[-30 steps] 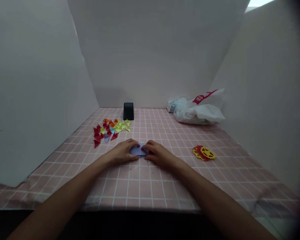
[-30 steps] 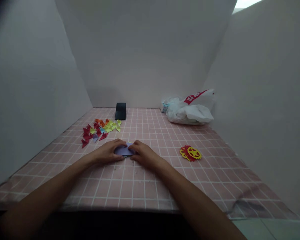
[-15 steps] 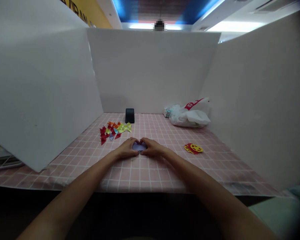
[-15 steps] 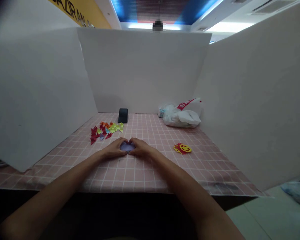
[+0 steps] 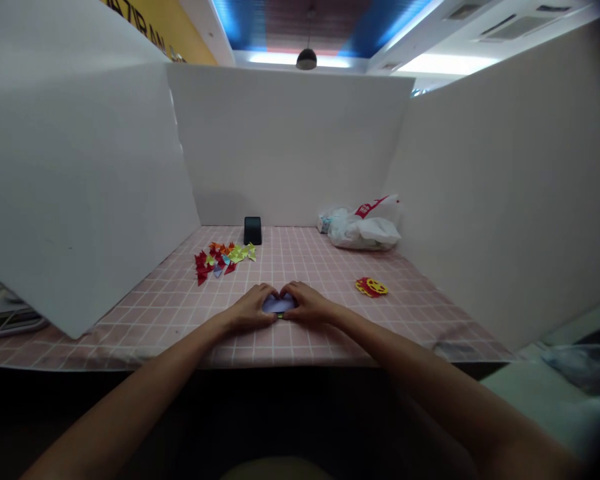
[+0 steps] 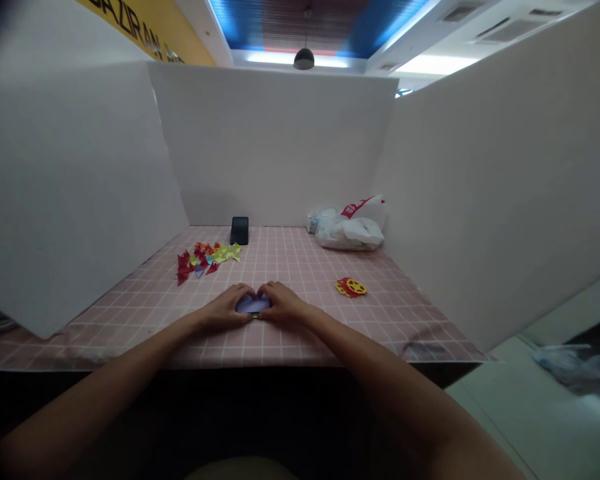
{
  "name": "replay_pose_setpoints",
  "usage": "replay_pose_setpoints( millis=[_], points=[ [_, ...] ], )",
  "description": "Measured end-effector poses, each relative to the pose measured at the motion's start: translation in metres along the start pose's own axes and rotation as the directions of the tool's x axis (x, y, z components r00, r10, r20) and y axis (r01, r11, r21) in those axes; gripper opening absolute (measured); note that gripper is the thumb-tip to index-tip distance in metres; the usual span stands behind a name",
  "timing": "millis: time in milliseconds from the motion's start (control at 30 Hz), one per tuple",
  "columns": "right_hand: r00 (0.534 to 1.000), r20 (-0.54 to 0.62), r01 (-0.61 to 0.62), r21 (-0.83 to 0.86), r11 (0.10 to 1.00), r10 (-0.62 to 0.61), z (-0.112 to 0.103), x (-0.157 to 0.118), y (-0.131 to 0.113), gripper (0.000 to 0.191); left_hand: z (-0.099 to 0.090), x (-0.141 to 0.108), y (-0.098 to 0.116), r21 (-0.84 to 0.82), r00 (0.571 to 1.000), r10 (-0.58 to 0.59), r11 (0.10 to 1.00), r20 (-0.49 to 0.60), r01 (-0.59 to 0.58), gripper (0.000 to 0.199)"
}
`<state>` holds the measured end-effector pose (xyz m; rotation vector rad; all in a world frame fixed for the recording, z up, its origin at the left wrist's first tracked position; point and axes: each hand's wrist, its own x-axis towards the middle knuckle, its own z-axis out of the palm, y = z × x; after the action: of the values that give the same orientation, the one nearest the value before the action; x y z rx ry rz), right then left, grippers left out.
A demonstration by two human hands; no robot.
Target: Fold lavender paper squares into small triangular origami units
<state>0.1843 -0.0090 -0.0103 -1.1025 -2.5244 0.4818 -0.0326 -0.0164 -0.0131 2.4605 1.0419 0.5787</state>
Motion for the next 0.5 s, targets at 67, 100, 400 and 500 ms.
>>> replay_pose_setpoints(
  millis=[67,100,400,500],
  points=[
    [1.0,-0.014,0.017,0.005,1.0,-0.017,0.001,-0.009,0.0,0.038,0.001,-0.002,0.005,-0.014,1.0,0.011,1.0,0.007,-0.011,0.041],
    [0.999,-0.022,0.025,0.011,1.0,-0.025,0.002,-0.014,-0.001,0.038,0.002,-0.004,0.006,-0.022,1.0,0.014,1.0,0.009,-0.014,0.041],
    [0.985,-0.171,0.039,0.077,0.996,-0.026,0.014,-0.044,-0.014,0.029,-0.001,-0.034,-0.002,-0.148,0.994,-0.076,0.987,-0.073,0.064,0.056],
    [0.981,-0.193,0.042,0.091,0.995,-0.024,0.015,-0.046,-0.016,0.023,-0.001,-0.043,-0.007,-0.192,0.986,-0.113,0.977,-0.12,0.089,0.051]
  ],
)
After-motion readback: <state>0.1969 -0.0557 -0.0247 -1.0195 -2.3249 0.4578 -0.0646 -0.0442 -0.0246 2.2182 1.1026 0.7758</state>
